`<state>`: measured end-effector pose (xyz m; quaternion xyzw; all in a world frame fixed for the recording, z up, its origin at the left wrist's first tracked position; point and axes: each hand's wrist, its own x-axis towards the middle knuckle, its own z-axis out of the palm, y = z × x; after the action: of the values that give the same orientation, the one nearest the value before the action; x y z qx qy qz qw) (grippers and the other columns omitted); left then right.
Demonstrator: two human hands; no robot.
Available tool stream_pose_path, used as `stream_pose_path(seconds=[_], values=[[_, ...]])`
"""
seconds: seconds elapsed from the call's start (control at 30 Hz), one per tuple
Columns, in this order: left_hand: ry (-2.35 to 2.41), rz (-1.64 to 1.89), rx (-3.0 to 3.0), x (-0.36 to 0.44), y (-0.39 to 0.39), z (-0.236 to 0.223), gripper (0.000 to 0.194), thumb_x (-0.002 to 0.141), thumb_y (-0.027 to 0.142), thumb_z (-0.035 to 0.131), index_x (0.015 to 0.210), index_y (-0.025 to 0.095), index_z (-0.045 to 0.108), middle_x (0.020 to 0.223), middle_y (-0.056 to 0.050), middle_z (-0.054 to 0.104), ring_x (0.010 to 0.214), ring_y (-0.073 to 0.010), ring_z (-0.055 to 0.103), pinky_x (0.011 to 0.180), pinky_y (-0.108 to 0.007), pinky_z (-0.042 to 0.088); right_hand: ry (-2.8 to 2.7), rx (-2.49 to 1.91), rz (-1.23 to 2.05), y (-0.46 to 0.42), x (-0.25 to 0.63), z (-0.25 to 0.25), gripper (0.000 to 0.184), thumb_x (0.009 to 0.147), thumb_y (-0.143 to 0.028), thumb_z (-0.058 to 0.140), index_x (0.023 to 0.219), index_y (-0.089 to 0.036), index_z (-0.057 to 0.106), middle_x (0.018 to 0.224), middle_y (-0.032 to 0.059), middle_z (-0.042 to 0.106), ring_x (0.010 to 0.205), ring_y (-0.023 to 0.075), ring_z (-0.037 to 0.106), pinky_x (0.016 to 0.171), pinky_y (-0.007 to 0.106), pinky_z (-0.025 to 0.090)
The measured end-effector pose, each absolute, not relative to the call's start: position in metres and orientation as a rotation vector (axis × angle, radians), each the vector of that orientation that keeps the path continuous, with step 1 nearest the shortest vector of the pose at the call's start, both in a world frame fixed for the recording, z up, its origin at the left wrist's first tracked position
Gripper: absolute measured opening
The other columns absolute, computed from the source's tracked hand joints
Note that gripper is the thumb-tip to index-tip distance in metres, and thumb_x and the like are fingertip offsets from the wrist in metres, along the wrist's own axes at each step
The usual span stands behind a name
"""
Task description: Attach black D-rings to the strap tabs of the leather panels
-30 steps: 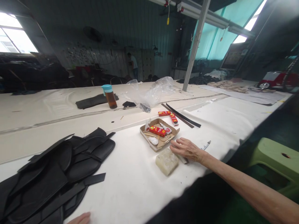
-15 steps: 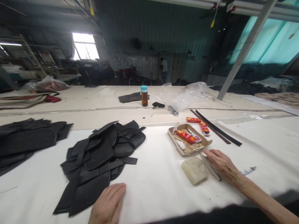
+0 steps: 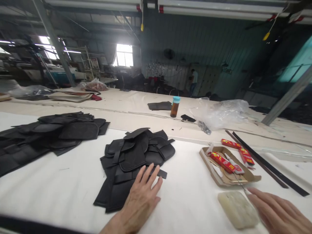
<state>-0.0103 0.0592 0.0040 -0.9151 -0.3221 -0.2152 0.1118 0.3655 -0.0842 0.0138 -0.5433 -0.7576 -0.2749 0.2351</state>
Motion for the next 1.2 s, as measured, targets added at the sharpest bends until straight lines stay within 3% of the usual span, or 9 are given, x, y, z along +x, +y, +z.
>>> stream_pose_path(seconds=[0.17, 0.23, 0.4, 0.53, 0.67, 0.83, 0.97, 1.07, 1.2], values=[[-0.891, -0.465, -2.862, 0.012, 0.117, 0.010, 0.052, 0.073, 0.043, 0.065, 0.121, 0.027, 0.052, 0.143, -0.009, 0.039, 0.134, -0.0349, 0.025, 0.105, -0.061, 0.018, -2.071, -1.559, -0.365, -0.005, 0.254, 0.027, 0.020, 0.086, -0.021, 0.047, 0.102, -0.025, 0.060, 0.106, 0.0065, 0.066, 0.094, 0.0244, 0.061, 0.082, 0.040, 0.047], [-0.873, -0.432, -2.881, 0.021, 0.133, 0.004, 0.047, 0.076, 0.041, 0.062, 0.120, 0.028, 0.053, 0.141, -0.009, 0.042, 0.133, -0.0356, 0.027, 0.103, -0.064, 0.017, -1.921, -1.695, 0.035, 0.039, 0.222, 0.020, 0.022, 0.086, -0.023, 0.047, 0.105, -0.023, 0.059, 0.114, 0.0081, 0.063, 0.104, 0.0256, 0.057, 0.090, 0.043, 0.043], [-1.189, -0.504, -2.748, 0.032, 0.144, -0.010, 0.034, 0.083, 0.038, 0.050, 0.113, 0.029, 0.061, 0.137, -0.007, 0.047, 0.127, -0.0389, 0.036, 0.098, -0.067, 0.021, -1.766, -1.844, 0.144, 0.138, 0.187, 0.005, 0.036, 0.090, -0.030, 0.042, 0.123, -0.018, 0.049, 0.123, 0.0140, 0.057, 0.109, 0.0270, 0.056, 0.090, 0.044, 0.043], [-1.446, -0.503, -2.555, 0.034, 0.147, -0.010, 0.040, 0.081, 0.026, 0.047, 0.119, 0.021, 0.059, 0.132, -0.013, 0.052, 0.123, -0.0395, 0.041, 0.094, -0.063, 0.027, -1.768, -1.906, 0.238, 0.182, 0.162, -0.001, 0.049, 0.089, -0.043, 0.044, 0.127, -0.014, 0.049, 0.132, 0.0177, 0.049, 0.121, 0.0304, 0.046, 0.097, 0.047, 0.036], [-1.598, -0.458, -2.393, 0.028, 0.157, -0.003, 0.044, 0.081, 0.022, 0.043, 0.119, 0.008, 0.058, 0.125, -0.022, 0.055, 0.116, -0.0413, 0.047, 0.091, -0.061, 0.030, -1.858, -1.881, 0.324, 0.204, 0.131, -0.003, 0.055, 0.088, -0.051, 0.041, 0.131, -0.016, 0.047, 0.139, 0.0139, 0.043, 0.127, 0.0256, 0.041, 0.100, 0.040, 0.035], [-1.557, -0.494, -2.235, 0.017, 0.167, -0.004, 0.040, 0.077, 0.022, 0.044, 0.104, 0.003, 0.066, 0.114, -0.025, 0.062, 0.110, -0.0377, 0.053, 0.096, -0.058, 0.028, -1.999, -1.787, 0.293, 0.219, 0.112, 0.000, 0.048, 0.089, -0.051, 0.042, 0.127, -0.022, 0.051, 0.135, 0.0055, 0.049, 0.124, 0.0181, 0.044, 0.098, 0.031, 0.038], [-1.258, -0.777, -2.175, 0.012, 0.174, -0.015, 0.036, 0.077, 0.035, 0.050, 0.090, 0.008, 0.070, 0.103, -0.021, 0.067, 0.101, -0.0371, 0.057, 0.093, -0.058, 0.033, -2.094, -1.731, 0.120, 0.228, 0.142, 0.014, 0.030, 0.085, -0.045, 0.053, 0.110, -0.029, 0.061, 0.120, -0.0027, 0.061, 0.106, 0.0139, 0.058, 0.087, 0.022, 0.045], [-0.948, -0.969, -2.232, 0.012, 0.182, -0.024, 0.024, 0.078, 0.033, 0.055, 0.087, 0.014, 0.067, 0.099, -0.014, 0.069, 0.096, -0.0287, 0.060, 0.092, -0.047, 0.040, -2.017, -1.847, -0.132, 0.239, 0.202, 0.041, 0.027, 0.084, -0.024, 0.056, 0.111, -0.023, 0.059, 0.126, 0.0069, 0.056, 0.103, 0.0215, 0.059, 0.085, 0.034, 0.047], [-0.866, -1.022, -2.501, 0.015, 0.188, -0.032, 0.011, 0.076, 0.023, 0.057, 0.084, 0.019, 0.063, 0.090, -0.006, 0.068, 0.086, -0.0218, 0.061, 0.084, -0.037, 0.047, -1.791, -2.045, -0.426, 0.263, 0.297, 0.089, 0.042, 0.084, -0.004, 0.043, 0.125, -0.015, 0.046, 0.143, 0.0217, 0.031, 0.090, 0.0263, 0.062, 0.071, 0.043, 0.049]])
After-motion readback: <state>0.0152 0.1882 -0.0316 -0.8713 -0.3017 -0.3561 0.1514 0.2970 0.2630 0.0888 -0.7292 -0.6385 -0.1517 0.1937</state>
